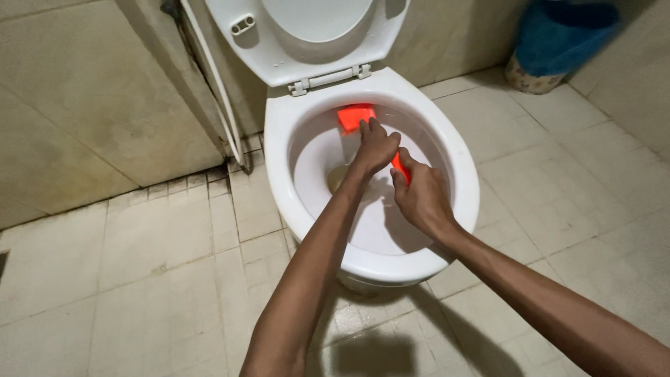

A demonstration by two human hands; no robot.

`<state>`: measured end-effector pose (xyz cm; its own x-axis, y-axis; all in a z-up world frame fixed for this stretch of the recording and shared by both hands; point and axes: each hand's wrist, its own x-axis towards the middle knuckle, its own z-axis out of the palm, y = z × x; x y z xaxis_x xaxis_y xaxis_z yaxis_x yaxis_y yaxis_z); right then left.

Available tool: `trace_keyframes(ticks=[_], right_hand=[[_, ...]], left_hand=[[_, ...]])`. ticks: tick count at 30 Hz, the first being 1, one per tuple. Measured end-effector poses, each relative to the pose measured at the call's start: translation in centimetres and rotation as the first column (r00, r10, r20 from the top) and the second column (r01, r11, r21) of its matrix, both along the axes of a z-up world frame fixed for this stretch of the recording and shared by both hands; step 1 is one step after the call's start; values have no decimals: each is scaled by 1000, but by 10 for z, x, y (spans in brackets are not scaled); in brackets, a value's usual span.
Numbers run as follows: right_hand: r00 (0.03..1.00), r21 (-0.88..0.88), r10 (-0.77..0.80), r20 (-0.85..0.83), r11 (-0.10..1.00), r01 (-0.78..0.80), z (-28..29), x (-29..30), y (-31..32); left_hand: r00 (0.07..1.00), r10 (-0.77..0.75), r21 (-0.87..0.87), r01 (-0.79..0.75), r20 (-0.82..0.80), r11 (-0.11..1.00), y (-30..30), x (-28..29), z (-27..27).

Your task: The person places a bottle on a wall shelf, then picks up a red toilet brush and scrubs the inside of the toilet bowl. The scrubbing continues for the remainder of the video, focusing on the bowl's interior surfaces.

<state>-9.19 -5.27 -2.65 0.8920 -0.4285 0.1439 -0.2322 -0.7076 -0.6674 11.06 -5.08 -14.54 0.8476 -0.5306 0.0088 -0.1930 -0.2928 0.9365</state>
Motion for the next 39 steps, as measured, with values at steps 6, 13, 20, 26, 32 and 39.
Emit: trace_keyframes(ticks=[6, 13, 20, 26, 32, 39], right_hand=[[999, 51, -41, 26, 998, 40, -11, -3, -8], [998, 34, 66, 24, 997, -67, -15, 14, -1], [980, 152, 168, -102, 977, -152, -13, 22, 15], [960, 148, 275, -56, 953, -265, -14, 22, 9], [955, -36, 222, -198, 972, -234, 12, 8, 21], [986, -401, 131, -104, 902, -162, -19, 3, -12]], left_hand=[[997, -75, 131, 71, 27, 989, -16, -12, 12], [992, -75, 201, 53, 104, 978, 2, 18, -7], [999, 14, 191, -21, 40, 981, 41, 22, -1], [999, 39, 246, -44, 24, 968, 53, 18, 4], [999, 22, 235, -29, 34, 972, 41, 20, -8], [997, -78, 183, 74, 16, 980, 20, 5, 3]])
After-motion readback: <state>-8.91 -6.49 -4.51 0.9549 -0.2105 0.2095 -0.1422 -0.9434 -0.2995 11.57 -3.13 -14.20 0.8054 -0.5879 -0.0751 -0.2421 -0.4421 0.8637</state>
